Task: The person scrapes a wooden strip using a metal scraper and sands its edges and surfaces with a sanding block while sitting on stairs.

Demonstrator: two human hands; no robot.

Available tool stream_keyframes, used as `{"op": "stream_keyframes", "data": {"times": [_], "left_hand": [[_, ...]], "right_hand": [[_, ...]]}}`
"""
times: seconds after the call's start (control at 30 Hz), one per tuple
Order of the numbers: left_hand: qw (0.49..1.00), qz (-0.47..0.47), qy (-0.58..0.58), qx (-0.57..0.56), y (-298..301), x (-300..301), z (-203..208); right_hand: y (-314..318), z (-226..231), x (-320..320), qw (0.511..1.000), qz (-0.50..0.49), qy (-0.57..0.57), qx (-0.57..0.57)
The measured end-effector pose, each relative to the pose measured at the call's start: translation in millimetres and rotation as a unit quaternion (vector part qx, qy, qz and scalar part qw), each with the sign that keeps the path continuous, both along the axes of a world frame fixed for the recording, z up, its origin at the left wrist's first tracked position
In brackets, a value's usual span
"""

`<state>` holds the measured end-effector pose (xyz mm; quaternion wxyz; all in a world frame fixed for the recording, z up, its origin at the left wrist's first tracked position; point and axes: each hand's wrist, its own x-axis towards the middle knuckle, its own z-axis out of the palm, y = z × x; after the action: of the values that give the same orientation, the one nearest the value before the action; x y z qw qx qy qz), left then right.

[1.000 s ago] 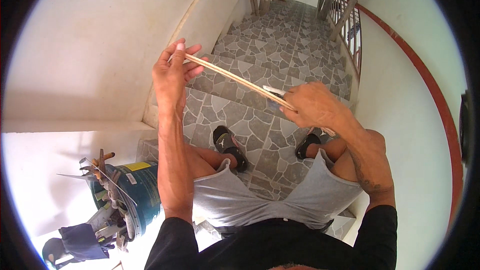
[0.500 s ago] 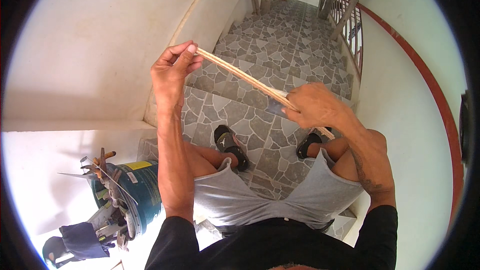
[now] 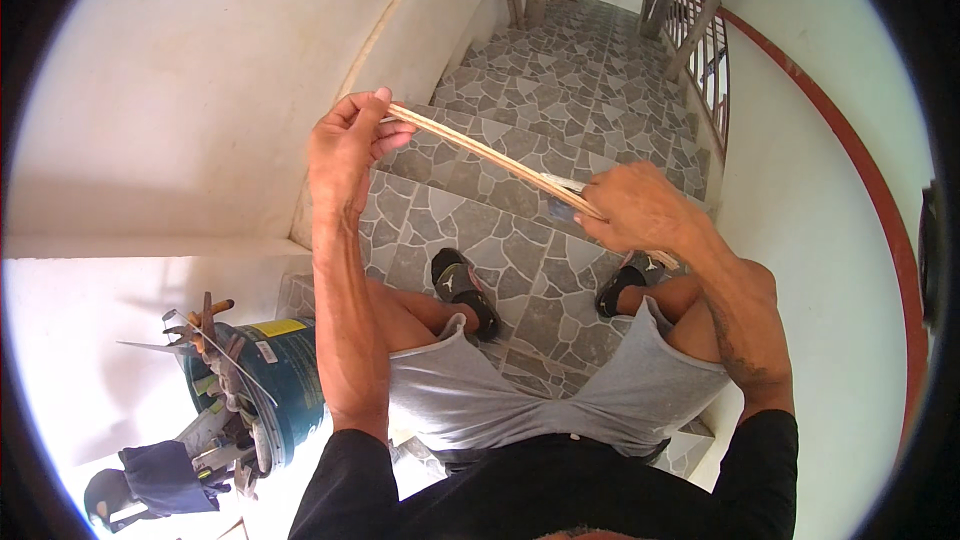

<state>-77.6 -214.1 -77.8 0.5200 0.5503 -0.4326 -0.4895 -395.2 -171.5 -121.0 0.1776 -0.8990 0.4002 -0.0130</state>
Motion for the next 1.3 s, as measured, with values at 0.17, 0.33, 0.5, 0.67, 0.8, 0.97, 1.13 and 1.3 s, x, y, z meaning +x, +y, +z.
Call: {"op": "stream_keyframes", "data": {"times": [0.17, 0.33, 0.5, 0.67, 0.8, 0.97, 1.13, 1.3], "left_hand": [[1.0, -0.017, 0.003, -0.013, 0.8, -2.8, -3.1], [0.999, -0.017, -0.04, -0.007, 2.7, -9.6, -2.1], [0.999, -0.006, -0.042, -0.007, 2.2, -11.8, -2.1], [1.0, -0.01, -0.028, -0.002, 2.1, -5.8, -1.2], [1.0, -0.009, 0.016, 0.026, 1.1, -1.9, -0.6], [0.999, 0.007, 0.044, -0.013, 2.9, -15.3, -2.0], [0.993, 0.015, 0.107, -0.036, 2.4, -13.5, -2.5], [0.999, -0.036, 0.012, -0.031, 10.8, -42.4, -3.1]], "right_hand": [[-1.6, -2.4, -4.8, 1.0, 0.009, 0.013, 0.026], [-1.7, 1.1, -2.6, 0.999, 0.007, -0.007, 0.051], [-2.0, 0.2, -1.6, 0.999, 0.008, -0.024, 0.04], [-2.2, 0.1, -0.7, 0.999, 0.009, -0.028, 0.027], [-2.6, -2.8, -1.6, 0.999, 0.013, -0.032, 0.021], [-2.2, 0.7, -0.7, 0.999, -0.003, -0.025, 0.038], [-0.7, 4.8, 0.3, 0.998, 0.001, -0.033, 0.045], [0.8, 14.7, 7.5, 0.995, -0.009, -0.03, 0.091]]}}
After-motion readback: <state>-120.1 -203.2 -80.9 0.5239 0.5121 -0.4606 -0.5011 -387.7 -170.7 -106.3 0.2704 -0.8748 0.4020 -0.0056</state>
